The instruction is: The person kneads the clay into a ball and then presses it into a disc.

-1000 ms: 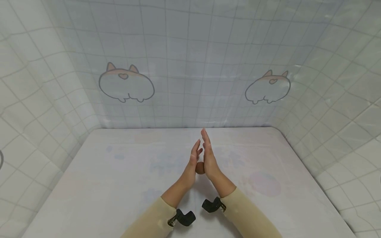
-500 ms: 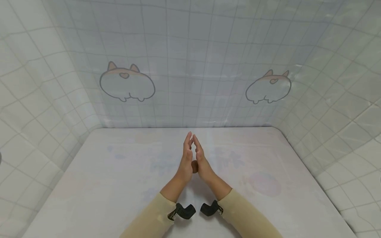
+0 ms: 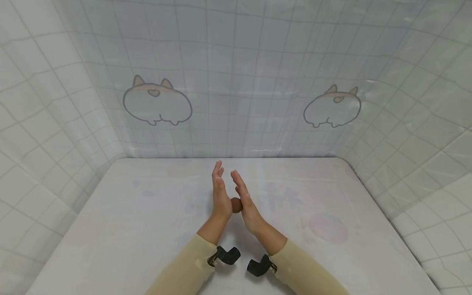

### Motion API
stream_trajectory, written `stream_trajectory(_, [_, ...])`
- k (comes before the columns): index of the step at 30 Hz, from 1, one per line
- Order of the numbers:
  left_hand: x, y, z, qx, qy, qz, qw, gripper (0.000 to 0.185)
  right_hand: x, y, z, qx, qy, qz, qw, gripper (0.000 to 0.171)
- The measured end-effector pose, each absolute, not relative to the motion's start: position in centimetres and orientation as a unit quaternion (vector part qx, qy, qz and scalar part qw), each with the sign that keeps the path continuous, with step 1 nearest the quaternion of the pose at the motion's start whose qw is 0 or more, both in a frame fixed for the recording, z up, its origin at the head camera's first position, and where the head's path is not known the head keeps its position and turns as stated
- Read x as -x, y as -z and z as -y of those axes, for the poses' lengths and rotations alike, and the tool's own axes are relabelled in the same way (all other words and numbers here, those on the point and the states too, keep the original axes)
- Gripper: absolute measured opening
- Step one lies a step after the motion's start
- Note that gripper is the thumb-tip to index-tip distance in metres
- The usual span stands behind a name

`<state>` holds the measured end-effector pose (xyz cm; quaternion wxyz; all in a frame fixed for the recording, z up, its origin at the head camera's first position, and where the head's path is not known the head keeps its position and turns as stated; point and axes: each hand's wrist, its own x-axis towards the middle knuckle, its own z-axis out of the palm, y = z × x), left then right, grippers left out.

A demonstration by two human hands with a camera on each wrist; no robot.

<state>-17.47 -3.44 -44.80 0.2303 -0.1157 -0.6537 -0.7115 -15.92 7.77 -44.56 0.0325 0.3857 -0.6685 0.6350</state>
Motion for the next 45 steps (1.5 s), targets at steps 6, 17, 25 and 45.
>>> stream_trajectory(6, [17.1, 45.8, 3.9, 0.138, 0.667, 0.720, 0.136, 0.077, 15.9, 44.0, -7.9, -0.376, -0.618, 0.688, 0.053, 0.082])
stream_trajectory(17, [15.8, 45.9, 2.8, 0.228, 0.654, 0.719, 0.052, 0.083, 17.0, 43.3, -8.6, -0.279, -0.647, 0.708, 0.049, 0.076])
stream_trajectory(25, [15.1, 45.3, 2.3, 0.242, 0.677, 0.694, 0.042, 0.080, 17.9, 44.1, -8.8, -0.267, -0.674, 0.688, 0.031, 0.071])
stream_trajectory(45, [17.2, 43.5, 4.4, 0.232, 0.683, 0.681, 0.123, 0.095, 16.2, 44.5, -7.1, -0.341, -0.668, 0.661, 0.035, 0.074])
